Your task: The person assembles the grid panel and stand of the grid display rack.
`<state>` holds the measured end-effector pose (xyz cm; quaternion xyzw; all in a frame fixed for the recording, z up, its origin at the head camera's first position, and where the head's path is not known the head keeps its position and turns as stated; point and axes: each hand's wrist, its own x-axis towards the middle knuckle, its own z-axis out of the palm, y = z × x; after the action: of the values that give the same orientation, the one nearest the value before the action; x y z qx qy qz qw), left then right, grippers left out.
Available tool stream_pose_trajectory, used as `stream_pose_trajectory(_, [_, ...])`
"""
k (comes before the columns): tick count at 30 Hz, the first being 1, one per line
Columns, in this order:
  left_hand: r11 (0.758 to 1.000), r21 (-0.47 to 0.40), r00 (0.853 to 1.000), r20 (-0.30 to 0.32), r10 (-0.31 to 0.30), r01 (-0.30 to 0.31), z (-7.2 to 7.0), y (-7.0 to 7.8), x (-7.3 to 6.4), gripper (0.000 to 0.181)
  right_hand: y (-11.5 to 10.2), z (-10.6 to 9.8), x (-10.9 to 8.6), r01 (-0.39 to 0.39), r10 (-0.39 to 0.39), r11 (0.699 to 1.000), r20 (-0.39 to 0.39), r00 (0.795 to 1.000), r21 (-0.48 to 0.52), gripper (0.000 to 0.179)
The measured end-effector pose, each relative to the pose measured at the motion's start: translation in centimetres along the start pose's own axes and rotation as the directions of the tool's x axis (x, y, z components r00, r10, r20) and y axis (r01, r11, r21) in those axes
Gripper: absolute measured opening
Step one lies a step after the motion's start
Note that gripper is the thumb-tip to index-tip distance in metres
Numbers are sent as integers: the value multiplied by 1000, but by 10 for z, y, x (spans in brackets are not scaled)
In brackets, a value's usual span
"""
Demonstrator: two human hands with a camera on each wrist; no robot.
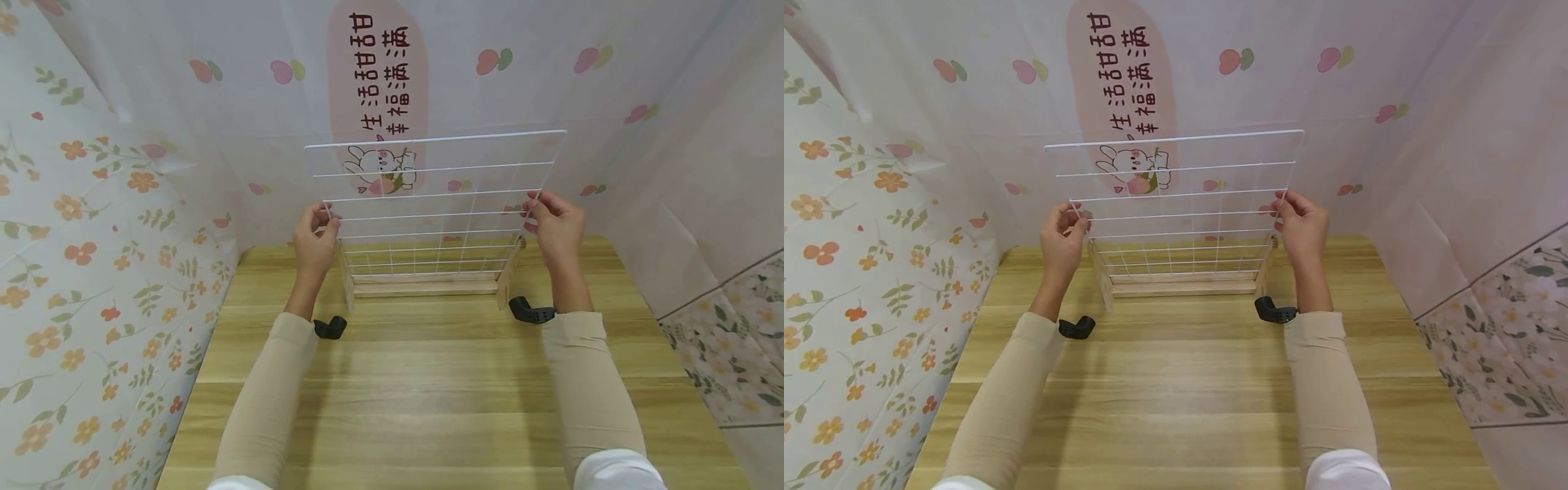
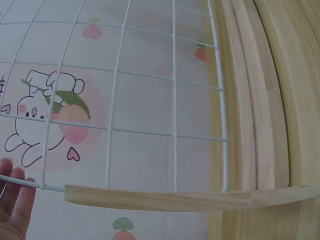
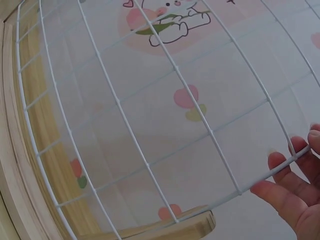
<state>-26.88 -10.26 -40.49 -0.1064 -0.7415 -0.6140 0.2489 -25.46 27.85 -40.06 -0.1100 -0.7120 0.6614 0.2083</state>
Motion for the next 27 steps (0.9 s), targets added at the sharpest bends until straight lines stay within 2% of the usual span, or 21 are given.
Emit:
stream_pose_trajectory(8, [999, -24, 998, -54, 37, -38, 3, 15, 7, 24, 0, -2, 2, -18, 17, 999, 9, 1000, 51, 13])
stream_pose_trajectory(14, [996, -25, 990, -116, 79, -83, 5, 25, 14, 22, 2, -2, 2, -20, 19, 999, 8, 1000, 37, 15])
stream_pose_trajectory(19, [994, -35, 987, -128, 95, -100, 5, 29, 19, 21, 4, -2, 2, 4, -4, 1000, 6, 1000, 12, 14])
stream_pose_trajectory(22, [993, -34, 986, -133, 105, -110, 5, 22, 22, 21, 4, -2, 1, -4, 4, 1000, 10, 1000, 24, 15])
stream_pose_trajectory(27, [993, -27, 984, -145, 108, -113, 6, -3, 29, 19, 6, -2, 0, -13, 13, 1000, 15, 1000, 4, 18])
